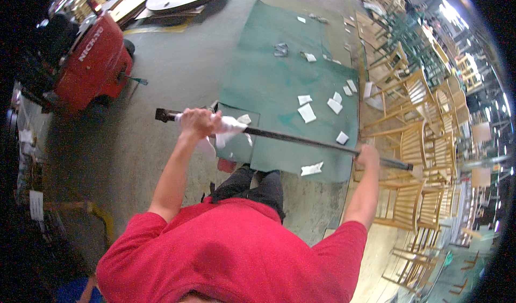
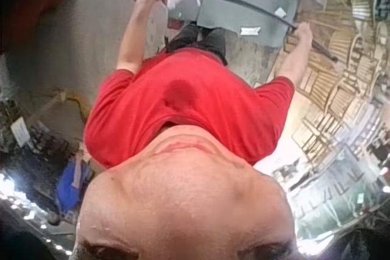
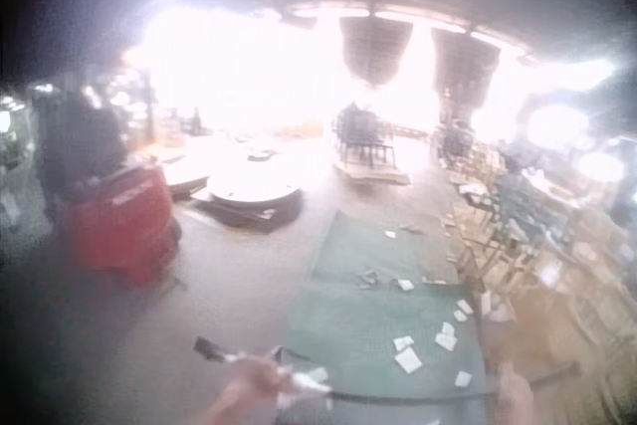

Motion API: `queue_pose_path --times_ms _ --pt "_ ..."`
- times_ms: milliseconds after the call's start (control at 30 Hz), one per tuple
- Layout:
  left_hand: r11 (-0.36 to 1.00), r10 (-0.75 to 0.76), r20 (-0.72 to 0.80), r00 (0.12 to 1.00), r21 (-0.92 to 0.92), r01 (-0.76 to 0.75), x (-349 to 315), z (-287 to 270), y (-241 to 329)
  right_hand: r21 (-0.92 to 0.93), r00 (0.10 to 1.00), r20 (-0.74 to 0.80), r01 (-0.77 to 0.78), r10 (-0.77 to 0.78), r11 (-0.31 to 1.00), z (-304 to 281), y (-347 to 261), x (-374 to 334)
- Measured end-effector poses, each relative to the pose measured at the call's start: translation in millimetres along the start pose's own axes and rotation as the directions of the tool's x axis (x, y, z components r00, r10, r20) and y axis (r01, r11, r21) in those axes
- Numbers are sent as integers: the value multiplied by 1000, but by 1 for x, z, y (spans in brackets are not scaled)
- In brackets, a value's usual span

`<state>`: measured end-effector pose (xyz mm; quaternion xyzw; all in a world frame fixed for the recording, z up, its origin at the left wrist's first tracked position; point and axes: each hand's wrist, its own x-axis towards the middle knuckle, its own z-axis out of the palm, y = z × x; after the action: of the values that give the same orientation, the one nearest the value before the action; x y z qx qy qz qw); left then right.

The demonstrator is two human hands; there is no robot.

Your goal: The person picks up green metal chairs from a pile, carries them across the workshop floor, and places them onto a stack. The person then picks up a long metal bar and wipes it with a white cloth.

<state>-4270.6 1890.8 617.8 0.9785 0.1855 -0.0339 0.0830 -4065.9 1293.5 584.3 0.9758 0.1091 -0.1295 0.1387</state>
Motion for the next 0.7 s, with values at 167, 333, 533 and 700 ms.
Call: queue_pose_path --times_ms 167,333,533,700 --pt "1000 1 -66 998 -1 -2 -49 -3 16 50 1000 14 -1 0 999 0 9 -46" --pt "990 -78 -75 994 110 86 -40 17 -2 111 997 -66 -39 46 993 8 -18 -68" --pt "989 -58 -61 996 131 66 0 43 -11 190 990 -136 -10 37 982 31 -17 -71" --pt "987 -80 -50 996 137 86 3 72 -2 189 966 -257 45 5 981 56 1 -73"
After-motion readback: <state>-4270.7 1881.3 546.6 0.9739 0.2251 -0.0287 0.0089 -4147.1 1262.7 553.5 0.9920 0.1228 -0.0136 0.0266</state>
